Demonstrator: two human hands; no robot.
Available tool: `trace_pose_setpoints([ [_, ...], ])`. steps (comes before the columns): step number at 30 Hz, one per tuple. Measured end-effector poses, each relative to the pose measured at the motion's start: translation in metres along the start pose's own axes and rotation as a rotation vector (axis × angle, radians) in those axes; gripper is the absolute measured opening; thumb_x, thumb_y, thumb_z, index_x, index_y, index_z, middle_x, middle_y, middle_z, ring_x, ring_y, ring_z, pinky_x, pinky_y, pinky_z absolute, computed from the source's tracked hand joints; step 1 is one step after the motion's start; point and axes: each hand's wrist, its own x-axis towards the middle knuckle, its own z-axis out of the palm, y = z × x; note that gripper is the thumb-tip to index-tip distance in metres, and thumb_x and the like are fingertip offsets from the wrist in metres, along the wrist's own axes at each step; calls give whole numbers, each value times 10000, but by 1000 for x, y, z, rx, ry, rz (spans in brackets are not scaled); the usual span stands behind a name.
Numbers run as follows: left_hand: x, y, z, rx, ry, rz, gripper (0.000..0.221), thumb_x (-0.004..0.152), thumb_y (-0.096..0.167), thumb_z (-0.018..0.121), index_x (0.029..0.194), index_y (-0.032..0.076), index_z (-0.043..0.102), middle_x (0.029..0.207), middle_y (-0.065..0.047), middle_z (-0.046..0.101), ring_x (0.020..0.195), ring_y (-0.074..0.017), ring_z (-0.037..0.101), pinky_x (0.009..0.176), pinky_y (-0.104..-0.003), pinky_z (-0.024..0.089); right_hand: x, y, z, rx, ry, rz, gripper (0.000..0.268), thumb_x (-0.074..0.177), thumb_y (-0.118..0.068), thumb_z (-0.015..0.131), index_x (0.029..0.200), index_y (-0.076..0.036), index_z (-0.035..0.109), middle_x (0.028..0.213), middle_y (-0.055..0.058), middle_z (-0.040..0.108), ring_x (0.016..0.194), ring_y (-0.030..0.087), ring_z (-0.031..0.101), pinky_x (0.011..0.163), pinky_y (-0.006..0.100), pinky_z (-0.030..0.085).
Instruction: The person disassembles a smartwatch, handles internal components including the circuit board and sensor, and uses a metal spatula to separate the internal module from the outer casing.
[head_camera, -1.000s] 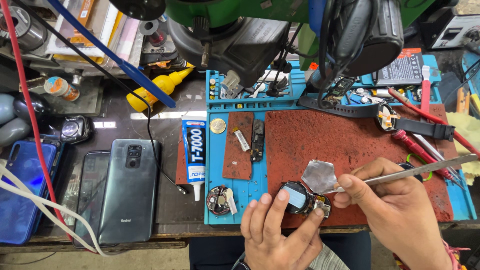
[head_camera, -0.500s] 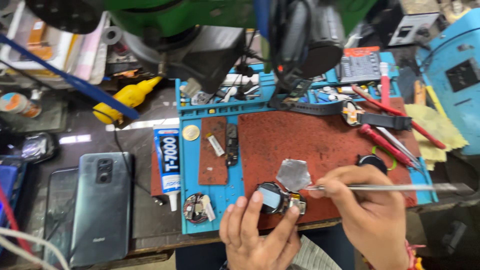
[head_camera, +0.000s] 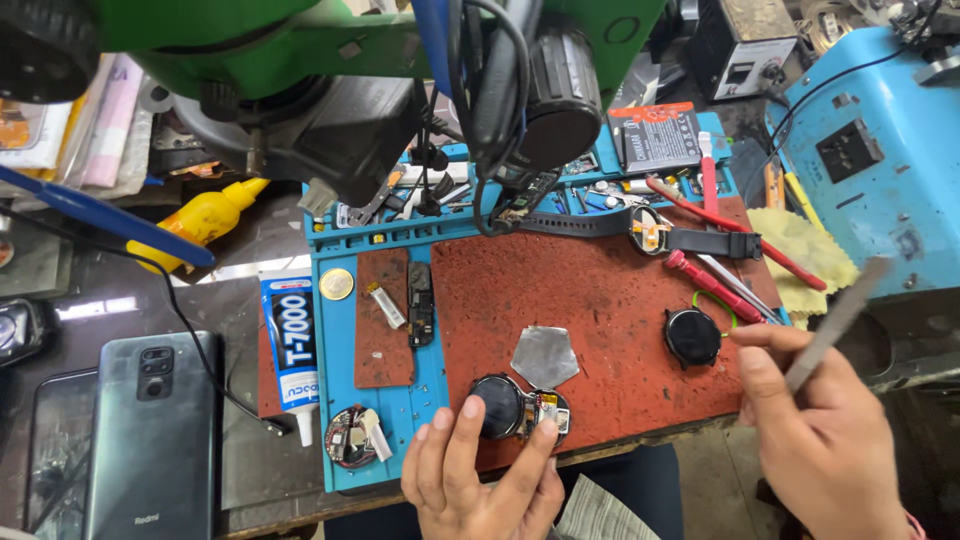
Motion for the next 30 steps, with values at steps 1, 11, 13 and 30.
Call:
trace_pose_setpoints([
  [1, 0, 0, 0, -2, -1, 0, 324, 879, 447, 747, 1198, 400, 766, 1493, -118, 473, 1413, -317, 364, 1181, -478, 282, -1, -3, 2, -75, 5, 6, 251, 1032, -209, 652, 1217, -49, 708, 728, 64, 598, 634, 121, 517, 583, 290, 443],
  [11, -1, 0, 1, 10, 12, -3, 314, 875, 454, 745, 1184, 400, 769, 1476, -100, 490, 1399, -310, 383, 1173, -481, 293, 4, 16, -23, 621, -215, -107, 248, 1088, -206, 554, 1204, 1, 625, 834, 29, 578, 708, 130, 634, 659, 311, 580],
  [13, -2, 0, 2, 4, 17, -5, 307, 881, 453, 739, 1181, 401, 767, 1477, -97, 491, 1401, -305, 382, 1175, -479, 294, 10, 20, -29, 849, -313, -70, 255, 1121, -249, 516, 1125, -15, 617, 806, 24, 572, 674, 134, 613, 618, 323, 566],
  [30, -2, 0, -5, 1, -14, 8, 317, 924, 449, 718, 1236, 402, 749, 1472, -95, 475, 1412, -309, 372, 1179, -489, 312, 37, 74, -43, 1176, -142, 175, 451, 1239, -421, 438, 896, -136, 508, 887, 28, 592, 976, 262, 641, 1089, 588, 411],
])
